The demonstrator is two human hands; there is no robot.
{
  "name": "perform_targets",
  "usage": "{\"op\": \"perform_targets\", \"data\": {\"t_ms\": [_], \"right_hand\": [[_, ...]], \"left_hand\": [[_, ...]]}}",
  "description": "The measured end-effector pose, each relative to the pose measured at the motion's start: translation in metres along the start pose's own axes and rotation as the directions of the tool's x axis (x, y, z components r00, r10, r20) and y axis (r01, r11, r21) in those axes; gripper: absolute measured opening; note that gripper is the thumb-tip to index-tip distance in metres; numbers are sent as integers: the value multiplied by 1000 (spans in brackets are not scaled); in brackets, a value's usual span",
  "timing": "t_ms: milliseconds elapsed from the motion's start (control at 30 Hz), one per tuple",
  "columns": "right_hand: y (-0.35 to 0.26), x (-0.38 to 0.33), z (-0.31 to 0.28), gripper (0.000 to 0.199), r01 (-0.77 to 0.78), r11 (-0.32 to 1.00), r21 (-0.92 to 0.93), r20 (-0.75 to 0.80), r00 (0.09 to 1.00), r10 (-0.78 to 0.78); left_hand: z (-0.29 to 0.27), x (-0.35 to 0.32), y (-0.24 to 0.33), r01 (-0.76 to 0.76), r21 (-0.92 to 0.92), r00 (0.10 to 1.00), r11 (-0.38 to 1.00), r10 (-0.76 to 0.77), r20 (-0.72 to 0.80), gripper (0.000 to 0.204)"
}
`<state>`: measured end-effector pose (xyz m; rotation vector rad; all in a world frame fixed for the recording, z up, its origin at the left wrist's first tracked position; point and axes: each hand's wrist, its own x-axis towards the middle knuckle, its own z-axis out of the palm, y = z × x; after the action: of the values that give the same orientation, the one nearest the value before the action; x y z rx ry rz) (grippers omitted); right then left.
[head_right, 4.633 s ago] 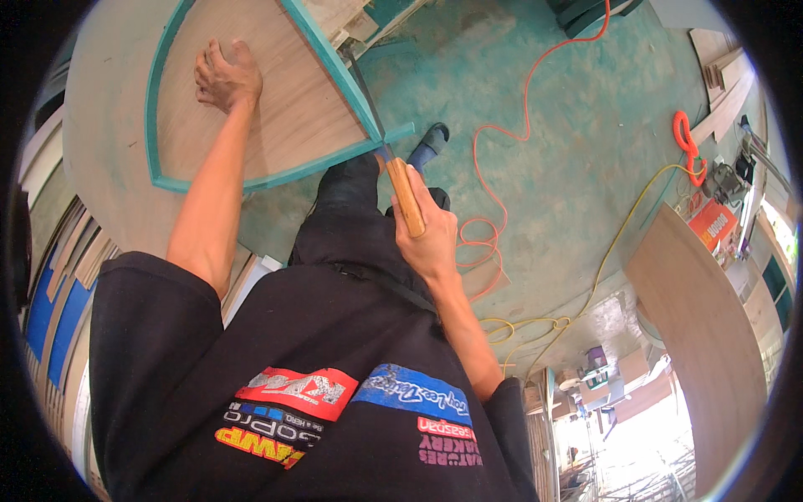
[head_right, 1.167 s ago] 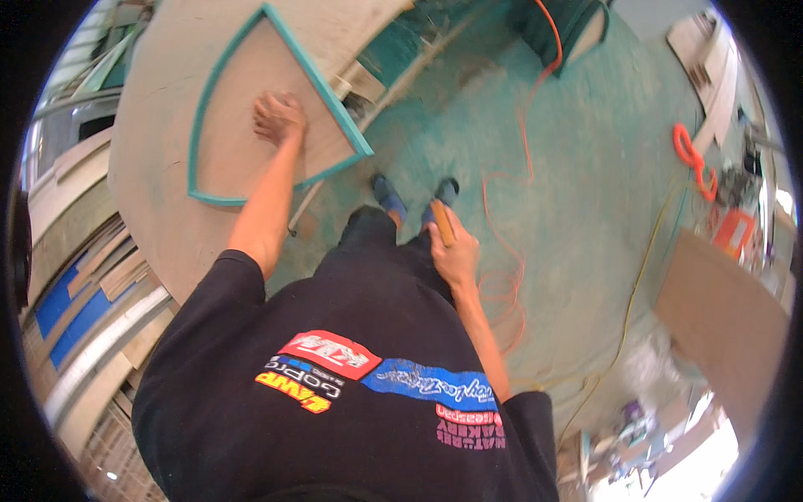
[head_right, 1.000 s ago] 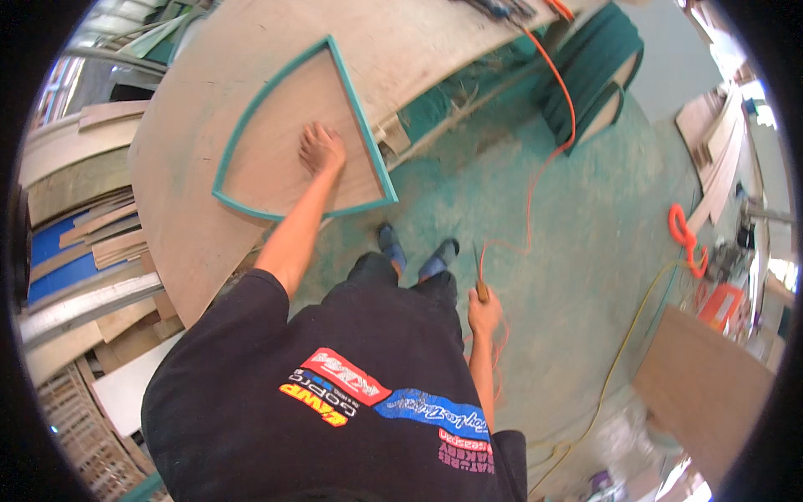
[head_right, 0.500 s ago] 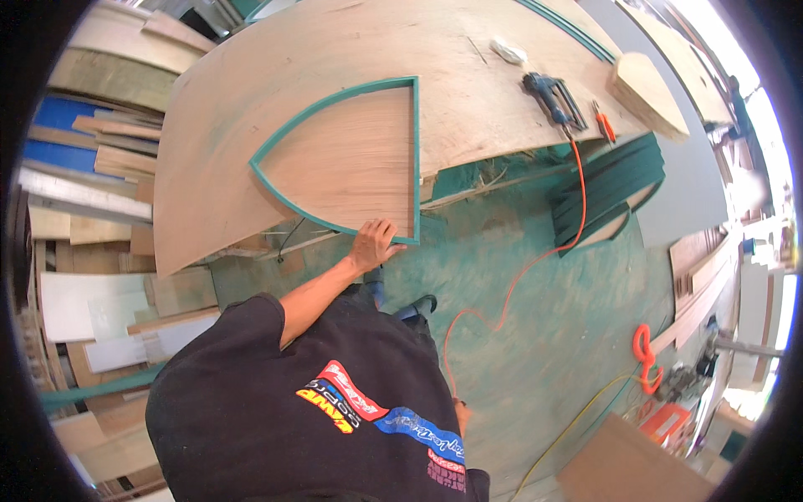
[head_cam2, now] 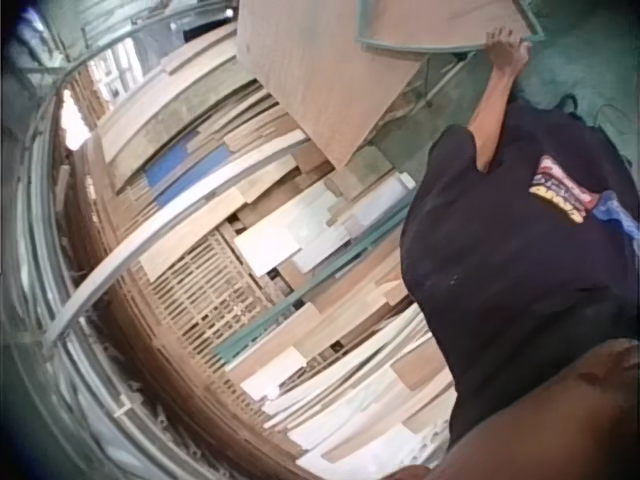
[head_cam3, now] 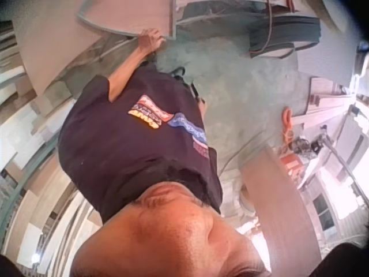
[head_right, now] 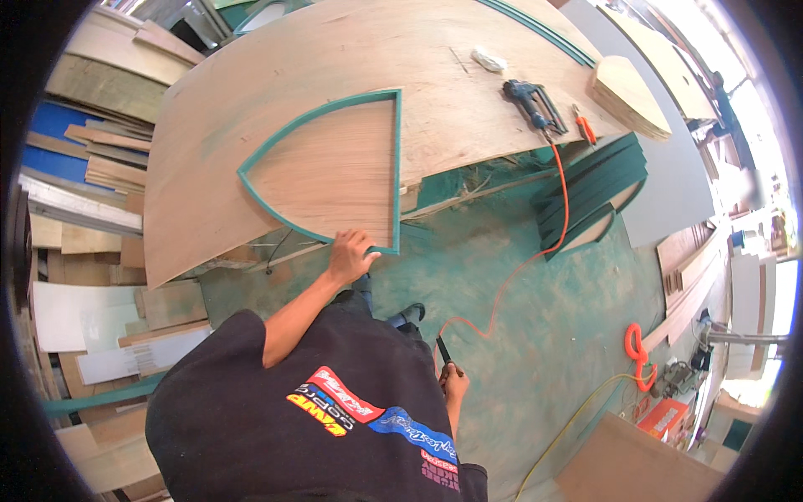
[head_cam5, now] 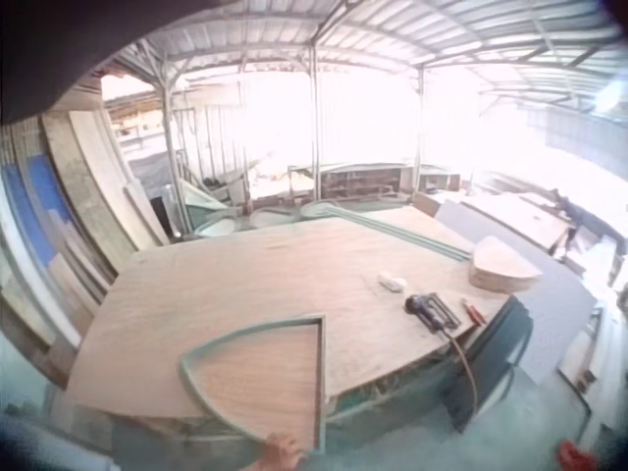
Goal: The person attaches a green trim to a curved wooden panel using a nail gun, saws off the excess trim with a handsaw, and places the panel on a stack.
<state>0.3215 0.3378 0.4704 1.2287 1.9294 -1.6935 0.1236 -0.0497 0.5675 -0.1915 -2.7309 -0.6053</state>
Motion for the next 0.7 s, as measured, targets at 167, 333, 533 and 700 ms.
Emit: {"op": "perform_targets", "data": {"t_ms": [167, 333, 533, 700], "right_hand": [[24, 17, -26, 40, -16, 999, -42, -22, 1000, 15], [46, 39, -37, 71, -128, 929, -348, -234, 971, 46], [37, 94, -38, 49, -210, 954, -212, -370, 921, 121], [-62, 114, -25, 24, 83, 989, 124, -352, 936, -34]], "left_hand": [[-15, -21, 7, 368, -13, 889, 930, -356, -287, 40], [26, -40, -84, 696, -711, 48, -103, -981, 189, 67], [47, 16, -105, 631, -738, -397, -238, -917, -44, 103], [79, -21, -129, 740, -645, -404, -191, -893, -199, 87]]}}
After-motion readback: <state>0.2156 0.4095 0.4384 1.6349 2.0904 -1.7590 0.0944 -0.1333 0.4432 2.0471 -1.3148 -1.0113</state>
